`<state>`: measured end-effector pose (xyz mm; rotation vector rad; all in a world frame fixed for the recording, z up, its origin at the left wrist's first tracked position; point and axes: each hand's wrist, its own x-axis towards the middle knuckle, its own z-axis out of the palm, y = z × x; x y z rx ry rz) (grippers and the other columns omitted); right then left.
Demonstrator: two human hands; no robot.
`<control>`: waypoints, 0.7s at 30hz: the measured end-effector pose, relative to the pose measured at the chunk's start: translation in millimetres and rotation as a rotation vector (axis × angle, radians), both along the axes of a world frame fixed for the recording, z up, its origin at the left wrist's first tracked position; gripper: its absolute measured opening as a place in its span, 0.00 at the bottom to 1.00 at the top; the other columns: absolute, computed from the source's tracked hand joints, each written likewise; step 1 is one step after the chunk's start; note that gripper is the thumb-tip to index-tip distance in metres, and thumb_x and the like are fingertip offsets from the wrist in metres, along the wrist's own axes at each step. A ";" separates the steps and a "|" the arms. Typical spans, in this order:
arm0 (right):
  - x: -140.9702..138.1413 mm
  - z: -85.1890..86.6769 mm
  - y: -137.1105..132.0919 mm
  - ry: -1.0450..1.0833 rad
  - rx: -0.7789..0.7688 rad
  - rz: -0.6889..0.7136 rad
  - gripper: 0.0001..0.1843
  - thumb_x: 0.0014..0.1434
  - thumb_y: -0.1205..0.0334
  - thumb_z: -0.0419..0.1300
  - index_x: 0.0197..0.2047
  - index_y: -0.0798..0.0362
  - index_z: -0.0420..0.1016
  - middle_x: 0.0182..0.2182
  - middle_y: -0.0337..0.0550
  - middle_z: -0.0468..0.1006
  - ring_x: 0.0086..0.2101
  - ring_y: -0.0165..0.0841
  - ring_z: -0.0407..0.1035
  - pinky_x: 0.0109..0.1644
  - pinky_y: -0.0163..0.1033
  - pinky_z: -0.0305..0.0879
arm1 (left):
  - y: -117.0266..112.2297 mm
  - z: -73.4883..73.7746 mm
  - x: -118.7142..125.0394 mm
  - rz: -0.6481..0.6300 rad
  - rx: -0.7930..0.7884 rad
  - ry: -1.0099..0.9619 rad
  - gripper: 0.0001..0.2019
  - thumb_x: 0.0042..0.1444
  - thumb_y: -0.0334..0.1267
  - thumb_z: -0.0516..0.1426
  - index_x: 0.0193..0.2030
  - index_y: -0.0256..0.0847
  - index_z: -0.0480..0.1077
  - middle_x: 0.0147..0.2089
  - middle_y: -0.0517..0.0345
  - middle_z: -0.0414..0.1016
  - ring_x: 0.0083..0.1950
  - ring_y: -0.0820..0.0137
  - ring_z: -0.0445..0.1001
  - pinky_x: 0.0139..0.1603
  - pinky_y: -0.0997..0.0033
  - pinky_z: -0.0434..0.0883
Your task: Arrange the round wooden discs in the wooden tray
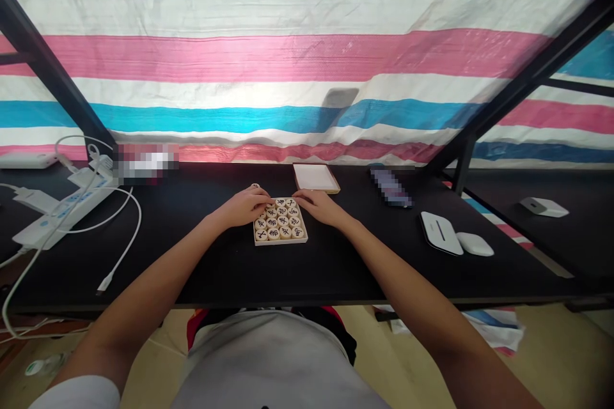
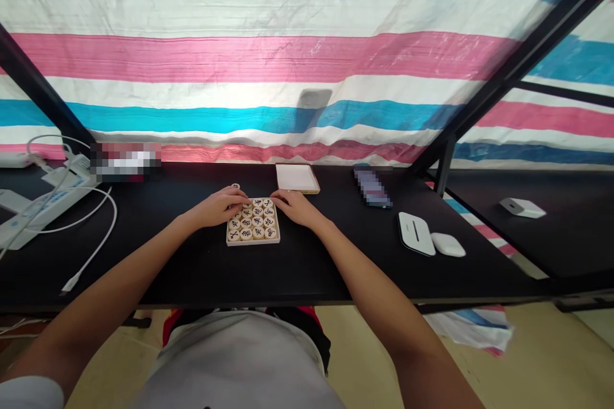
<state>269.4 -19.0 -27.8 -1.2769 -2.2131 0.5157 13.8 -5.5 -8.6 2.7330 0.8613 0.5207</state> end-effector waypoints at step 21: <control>0.8 -1.4 1.0 -0.001 -0.007 -0.003 0.14 0.64 0.56 0.51 0.45 0.52 0.74 0.40 0.43 0.79 0.40 0.35 0.72 0.45 0.39 0.65 | 7.5 -1.9 2.1 0.152 -0.352 -0.193 0.10 0.53 0.41 0.58 0.39 0.42 0.77 0.45 0.59 0.78 0.46 0.67 0.74 0.48 0.71 0.69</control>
